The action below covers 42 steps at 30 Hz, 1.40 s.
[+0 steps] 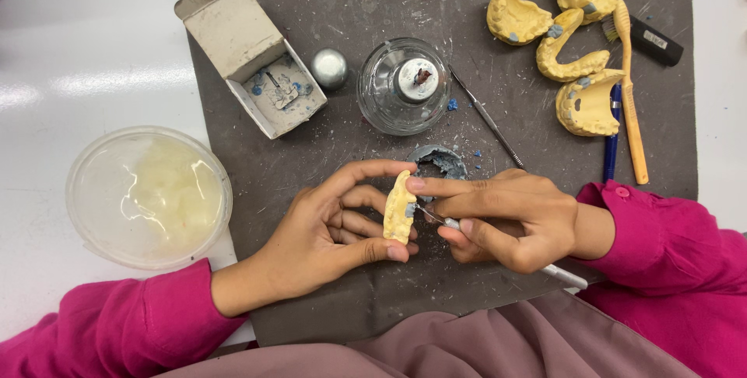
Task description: The person holds a yellow dental impression model in one hand and uses a heated wax carver to add and shape blue wax on the model's teeth, repeatedly warming the tool tip over a small alcohol burner and scraping the wax to smooth it. Other denture models, a toothbrush, and a bowl of liquid sit on the work mat.
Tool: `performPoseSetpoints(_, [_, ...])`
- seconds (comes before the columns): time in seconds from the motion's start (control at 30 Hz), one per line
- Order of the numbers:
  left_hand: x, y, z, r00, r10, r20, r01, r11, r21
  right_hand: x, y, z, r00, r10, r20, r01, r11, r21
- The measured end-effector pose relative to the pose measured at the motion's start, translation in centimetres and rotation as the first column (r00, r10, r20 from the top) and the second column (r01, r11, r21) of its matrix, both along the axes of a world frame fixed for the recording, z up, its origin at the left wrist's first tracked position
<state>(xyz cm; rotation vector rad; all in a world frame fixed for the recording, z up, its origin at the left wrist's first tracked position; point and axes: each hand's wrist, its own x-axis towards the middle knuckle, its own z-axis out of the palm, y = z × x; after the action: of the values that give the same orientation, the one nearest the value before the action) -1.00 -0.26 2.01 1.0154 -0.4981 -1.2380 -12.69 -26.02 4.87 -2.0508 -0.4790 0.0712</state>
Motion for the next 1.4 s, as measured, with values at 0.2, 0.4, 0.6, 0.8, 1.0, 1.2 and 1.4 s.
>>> performPoseSetpoints(0.2, [0.0, -0.1, 0.0, 1.0, -0.004, -0.015, 0.004, 1.0, 0.008, 0.3, 0.1, 0.1, 0.999, 0.008, 0.045, -0.007, 1.0, -0.02])
performPoseSetpoints(0.4, [0.0, -0.1, 0.2, 0.999, -0.007, -0.033, 0.008, 1.0, 0.027, 0.5, 0.3, 0.7, 0.998, 0.016, 0.058, -0.014, 0.999, -0.03])
performPoseSetpoints(0.6, [0.1, -0.1, 0.3, 1.0, -0.013, 0.005, 0.013, 0.998, 0.056, 2.0, 0.1, 0.4, 0.886, 0.152, 0.439, -0.079, 0.981, -0.179])
performPoseSetpoints(0.8, [0.2, 0.0, 0.2, 0.996, 0.001, 0.088, -0.009, 0.996, 0.09, 2.4, 0.2, 0.8, 0.863, 0.173, 0.475, -0.077, 0.974, -0.214])
performPoseSetpoints(1.0, [0.1, 0.1, 0.1, 0.995, 0.037, 0.098, -0.04, 0.999, 0.024, 2.4, 0.4, 0.6, 0.857, 0.123, 0.5, -0.05, 0.986, -0.157])
performPoseSetpoints(1.2, [0.2, 0.2, 0.1, 0.99, 0.047, 0.13, -0.051, 0.998, 0.029, 2.2, 0.1, 1.1, 0.875, 0.183, 0.449, -0.065, 0.962, -0.266])
performPoseSetpoints(1.4, [0.1, 0.1, 0.0, 0.988, 0.053, 0.142, -0.058, 0.998, 0.028, 2.4, 0.1, 0.8, 0.85, 0.178, 0.495, -0.105, 0.98, -0.172])
